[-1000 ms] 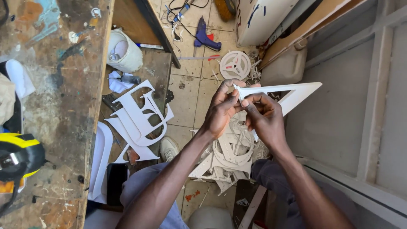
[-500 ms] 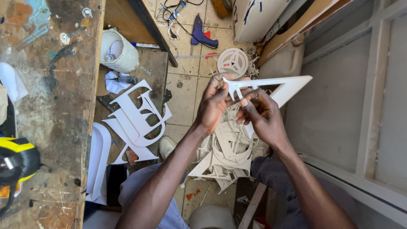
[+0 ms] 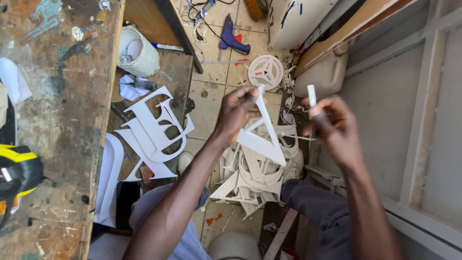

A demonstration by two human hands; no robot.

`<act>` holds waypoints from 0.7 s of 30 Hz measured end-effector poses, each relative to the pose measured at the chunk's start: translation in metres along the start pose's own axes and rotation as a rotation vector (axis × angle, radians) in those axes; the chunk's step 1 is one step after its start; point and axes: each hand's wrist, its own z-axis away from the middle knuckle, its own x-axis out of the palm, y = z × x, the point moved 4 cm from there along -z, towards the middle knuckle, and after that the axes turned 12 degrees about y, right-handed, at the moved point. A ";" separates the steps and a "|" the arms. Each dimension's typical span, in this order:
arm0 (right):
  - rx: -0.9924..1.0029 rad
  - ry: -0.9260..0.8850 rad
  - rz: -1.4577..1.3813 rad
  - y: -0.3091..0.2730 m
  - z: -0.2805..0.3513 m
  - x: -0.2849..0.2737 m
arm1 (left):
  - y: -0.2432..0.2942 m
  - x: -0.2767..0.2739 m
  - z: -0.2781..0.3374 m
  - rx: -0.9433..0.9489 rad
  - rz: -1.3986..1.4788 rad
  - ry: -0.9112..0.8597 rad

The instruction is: Assembling a 3D sign letter by attaching a flexible border strip to a cutout letter and trimming it with pliers.

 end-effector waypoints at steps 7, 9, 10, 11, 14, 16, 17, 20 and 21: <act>-0.274 -0.041 0.260 0.012 0.008 0.036 | -0.012 0.020 0.015 -0.084 0.054 0.009; -0.275 -0.149 0.328 0.013 0.006 0.029 | -0.009 0.013 0.013 -0.160 -0.115 -0.087; -0.278 -0.155 0.329 0.012 0.004 0.025 | -0.001 0.013 0.015 -0.156 -0.112 -0.083; -0.278 -0.235 0.375 0.013 0.004 0.025 | 0.004 0.013 0.018 -0.178 -0.194 -0.112; -0.295 -0.358 0.418 0.003 0.008 0.030 | 0.017 0.012 0.022 -0.224 -0.314 -0.149; -0.308 -0.410 0.415 -0.003 0.013 0.038 | 0.013 0.009 0.023 -0.253 -0.346 -0.150; -0.329 -0.431 0.411 -0.004 0.014 0.042 | 0.007 0.007 0.020 -0.245 -0.411 -0.187; -0.325 -0.425 0.444 0.022 0.012 0.047 | 0.002 0.011 0.020 -0.231 -0.522 -0.242; -0.295 -0.390 0.485 0.036 0.011 0.045 | 0.000 0.015 0.022 -0.227 -0.569 -0.267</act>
